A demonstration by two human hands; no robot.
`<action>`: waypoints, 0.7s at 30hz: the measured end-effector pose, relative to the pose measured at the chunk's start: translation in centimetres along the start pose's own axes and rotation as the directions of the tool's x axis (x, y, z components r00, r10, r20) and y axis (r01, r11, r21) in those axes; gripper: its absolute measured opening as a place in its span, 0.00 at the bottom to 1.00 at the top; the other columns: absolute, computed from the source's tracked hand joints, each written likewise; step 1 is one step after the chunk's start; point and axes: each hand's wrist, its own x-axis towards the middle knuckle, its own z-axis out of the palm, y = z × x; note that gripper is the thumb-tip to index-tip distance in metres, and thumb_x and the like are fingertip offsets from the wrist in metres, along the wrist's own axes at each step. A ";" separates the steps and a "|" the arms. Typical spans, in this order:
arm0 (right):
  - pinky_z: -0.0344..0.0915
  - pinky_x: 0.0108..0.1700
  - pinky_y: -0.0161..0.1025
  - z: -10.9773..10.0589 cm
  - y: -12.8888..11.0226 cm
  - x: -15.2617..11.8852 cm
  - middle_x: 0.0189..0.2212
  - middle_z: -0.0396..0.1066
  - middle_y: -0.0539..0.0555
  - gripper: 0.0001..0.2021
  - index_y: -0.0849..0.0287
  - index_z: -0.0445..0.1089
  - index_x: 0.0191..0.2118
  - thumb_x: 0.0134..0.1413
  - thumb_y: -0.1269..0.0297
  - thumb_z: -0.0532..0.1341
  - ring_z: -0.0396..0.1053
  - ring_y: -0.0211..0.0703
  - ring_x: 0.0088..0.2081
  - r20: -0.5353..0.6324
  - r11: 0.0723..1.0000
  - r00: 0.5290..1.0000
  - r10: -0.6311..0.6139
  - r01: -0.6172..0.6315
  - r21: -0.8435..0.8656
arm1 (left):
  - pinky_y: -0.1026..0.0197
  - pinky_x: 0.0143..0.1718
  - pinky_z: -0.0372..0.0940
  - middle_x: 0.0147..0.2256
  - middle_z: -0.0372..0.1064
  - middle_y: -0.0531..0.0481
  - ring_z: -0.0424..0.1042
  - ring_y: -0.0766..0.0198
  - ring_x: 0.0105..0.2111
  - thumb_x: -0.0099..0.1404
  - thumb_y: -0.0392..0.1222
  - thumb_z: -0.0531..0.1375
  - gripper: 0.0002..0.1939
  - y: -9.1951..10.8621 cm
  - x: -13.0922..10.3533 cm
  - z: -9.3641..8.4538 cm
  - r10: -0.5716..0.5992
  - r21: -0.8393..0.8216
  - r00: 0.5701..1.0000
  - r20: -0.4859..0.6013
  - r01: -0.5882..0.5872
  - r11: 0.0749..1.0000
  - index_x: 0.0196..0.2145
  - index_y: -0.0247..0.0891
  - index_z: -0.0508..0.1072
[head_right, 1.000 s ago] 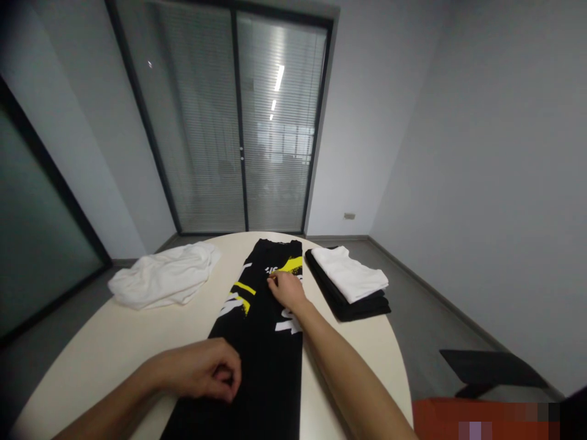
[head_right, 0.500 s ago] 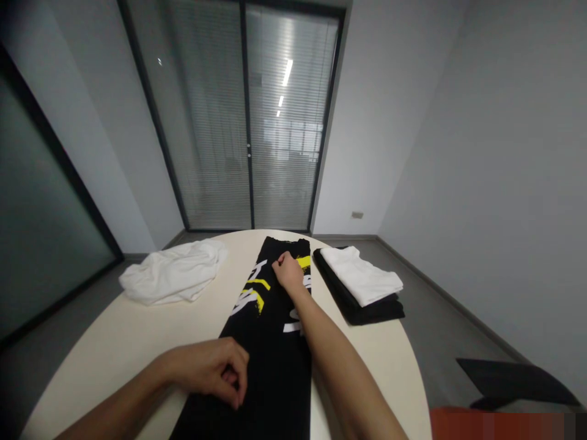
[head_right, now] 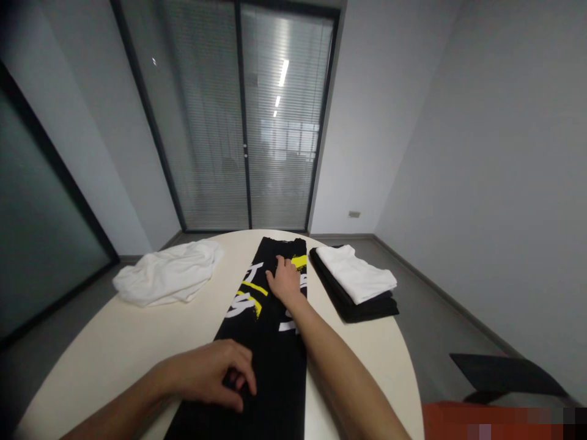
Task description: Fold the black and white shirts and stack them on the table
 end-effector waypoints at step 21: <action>0.49 0.63 0.61 -3.8 2.0 -4.2 0.64 0.59 0.65 0.42 0.58 0.55 0.67 0.54 0.37 0.59 0.54 0.62 0.65 0.370 0.990 0.922 -0.113 0.138 -0.042 | 0.41 0.67 0.46 0.68 0.53 0.44 0.50 0.47 0.67 0.69 0.52 0.56 0.28 2.3 1.4 2.9 -0.102 0.324 0.948 -0.302 0.203 0.924 0.64 0.45 0.64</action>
